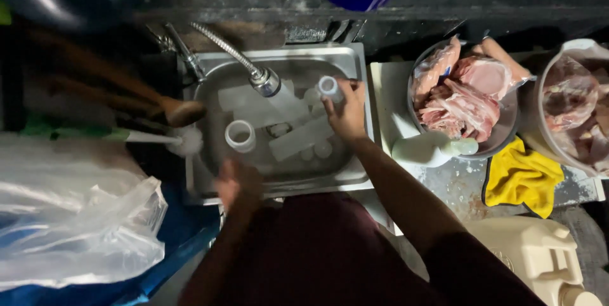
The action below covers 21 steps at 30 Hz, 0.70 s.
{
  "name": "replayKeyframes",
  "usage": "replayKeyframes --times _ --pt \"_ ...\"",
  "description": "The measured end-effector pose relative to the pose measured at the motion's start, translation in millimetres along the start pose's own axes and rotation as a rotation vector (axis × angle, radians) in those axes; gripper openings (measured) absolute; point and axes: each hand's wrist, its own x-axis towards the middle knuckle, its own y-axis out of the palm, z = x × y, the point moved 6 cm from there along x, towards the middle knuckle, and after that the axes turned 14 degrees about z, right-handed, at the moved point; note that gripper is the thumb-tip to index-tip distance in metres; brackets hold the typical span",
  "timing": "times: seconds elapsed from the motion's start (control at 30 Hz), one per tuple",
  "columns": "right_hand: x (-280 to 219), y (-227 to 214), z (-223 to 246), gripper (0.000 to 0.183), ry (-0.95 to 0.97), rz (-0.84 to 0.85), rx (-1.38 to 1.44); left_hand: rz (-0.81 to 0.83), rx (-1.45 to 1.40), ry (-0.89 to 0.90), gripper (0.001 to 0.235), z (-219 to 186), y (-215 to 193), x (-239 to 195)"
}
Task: The person washes several white plastic cylindrical parts and a long plastic rod in a stainless steel sink using running water. The person scrubs the items by hand and rinses them under the tap, handling them one by one.
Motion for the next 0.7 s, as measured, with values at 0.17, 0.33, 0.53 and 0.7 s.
replayKeyframes --times 0.17,0.33,0.53,0.7 --pt "17.4 -8.8 -21.8 0.086 0.392 -0.018 -0.051 0.563 0.309 0.095 0.053 -169.3 -10.1 27.2" --pt "-72.5 62.0 -103.4 0.099 0.898 0.22 0.094 0.459 0.461 0.125 0.038 -156.9 38.5 68.4" --pt "-89.2 55.4 -42.9 0.098 0.866 0.316 0.358 0.769 -0.25 0.006 0.072 -169.1 -0.9 65.7" --pt "-68.1 20.1 4.8 0.074 0.595 0.233 0.272 0.962 -0.264 -0.201 0.096 -206.0 -0.4 79.2"
